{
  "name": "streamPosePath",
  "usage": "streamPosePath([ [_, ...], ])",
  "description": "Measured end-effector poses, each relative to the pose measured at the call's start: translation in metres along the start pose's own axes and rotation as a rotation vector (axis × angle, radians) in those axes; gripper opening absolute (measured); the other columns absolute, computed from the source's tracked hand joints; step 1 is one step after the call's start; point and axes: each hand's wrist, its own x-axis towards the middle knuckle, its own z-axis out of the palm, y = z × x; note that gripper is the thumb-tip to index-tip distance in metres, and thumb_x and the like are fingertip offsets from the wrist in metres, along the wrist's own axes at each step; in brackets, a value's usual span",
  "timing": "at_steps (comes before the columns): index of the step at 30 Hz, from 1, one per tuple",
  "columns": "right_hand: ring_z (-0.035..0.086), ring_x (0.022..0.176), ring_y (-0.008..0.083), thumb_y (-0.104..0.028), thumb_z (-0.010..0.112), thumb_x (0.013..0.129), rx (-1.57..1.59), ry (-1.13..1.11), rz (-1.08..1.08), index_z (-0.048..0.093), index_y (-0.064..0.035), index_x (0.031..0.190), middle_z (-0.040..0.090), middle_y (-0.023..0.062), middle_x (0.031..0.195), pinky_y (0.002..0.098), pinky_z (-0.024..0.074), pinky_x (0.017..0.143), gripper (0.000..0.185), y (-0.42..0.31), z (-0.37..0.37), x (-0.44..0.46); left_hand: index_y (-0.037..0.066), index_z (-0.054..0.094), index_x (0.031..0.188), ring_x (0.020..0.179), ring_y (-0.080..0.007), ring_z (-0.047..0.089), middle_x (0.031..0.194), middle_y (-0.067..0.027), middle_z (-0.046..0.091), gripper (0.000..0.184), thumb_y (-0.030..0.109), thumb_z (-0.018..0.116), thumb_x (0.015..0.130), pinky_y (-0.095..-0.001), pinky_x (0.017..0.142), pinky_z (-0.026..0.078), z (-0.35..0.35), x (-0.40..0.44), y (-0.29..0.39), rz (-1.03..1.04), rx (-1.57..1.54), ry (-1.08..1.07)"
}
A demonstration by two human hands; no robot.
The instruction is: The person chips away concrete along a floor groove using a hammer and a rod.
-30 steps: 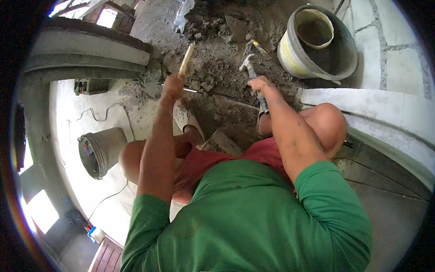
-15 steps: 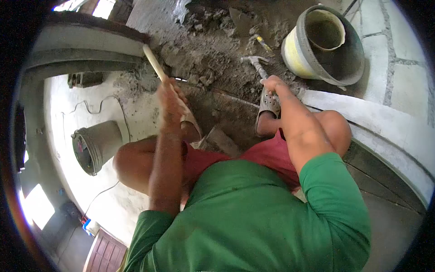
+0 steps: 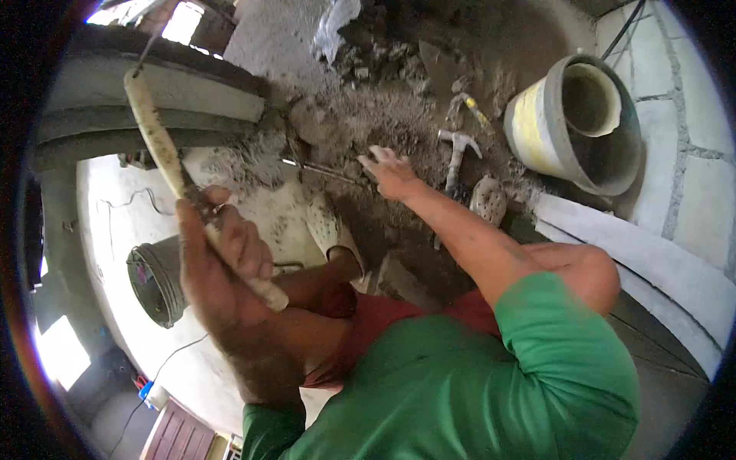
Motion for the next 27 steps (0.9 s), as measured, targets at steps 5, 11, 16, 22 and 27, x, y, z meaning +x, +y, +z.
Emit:
streamPosePath([
  [5,0.015,0.149,0.0382,-0.004,0.059,0.092,-0.299,-0.21,-0.219,0.027,-0.0278,0.156,0.005,0.0069,0.165,0.0682,0.031,0.109,0.075,-0.034,0.027,0.055,0.0,0.051,0.115,0.042,-0.0106,0.037,0.061,0.0003,0.04,0.049,0.045,0.032,0.108,-0.0259,0.039,0.036,-0.027,0.007,0.009,-0.029,-0.138,-0.051],
  [11,0.024,0.146,0.0375,-0.004,0.061,0.084,-0.424,-0.248,-0.199,0.042,-0.0211,0.149,0.012,0.0074,0.164,0.0713,0.0327,0.102,0.069,-0.009,0.053,0.057,-0.004,0.043,0.122,0.043,-0.0121,0.045,0.065,-0.0026,0.043,0.047,0.038,0.024,0.11,-0.0279,0.037,0.045,-0.041,0.017,0.013,0.049,-0.061,-0.27],
  [16,0.029,0.141,0.0447,-0.007,0.062,0.088,-0.362,-0.197,-0.047,0.053,-0.018,0.138,0.017,0.0089,0.161,0.0693,0.0365,0.099,0.052,0.023,0.055,0.012,-0.003,0.043,0.122,0.043,-0.0118,0.044,0.064,-0.0022,0.042,0.048,0.039,0.024,0.109,-0.0279,0.037,0.045,-0.046,0.016,0.012,0.046,-0.078,-0.238],
  [22,0.037,0.134,0.0431,-0.001,0.065,0.08,-0.094,0.015,-0.012,0.061,-0.0115,0.124,0.03,0.0108,0.152,0.0575,0.0495,0.09,0.045,0.06,0.081,-0.025,-0.004,0.043,0.123,0.043,-0.0106,0.041,0.065,-0.0018,0.042,0.048,0.039,0.026,0.109,-0.0274,0.039,0.045,-0.043,0.012,0.015,0.032,-0.086,-0.265],
  [27,0.044,0.123,0.0433,-0.001,0.064,0.08,0.008,0.135,0.121,0.065,-0.0081,0.11,0.041,0.0137,0.142,0.055,0.0493,0.089,0.031,0.058,0.085,-0.02,-0.003,0.045,0.122,0.044,-0.0111,0.04,0.066,-0.0024,0.043,0.048,0.039,0.027,0.109,-0.0271,0.039,0.044,-0.034,0.008,0.014,0.049,-0.098,-0.297],
])
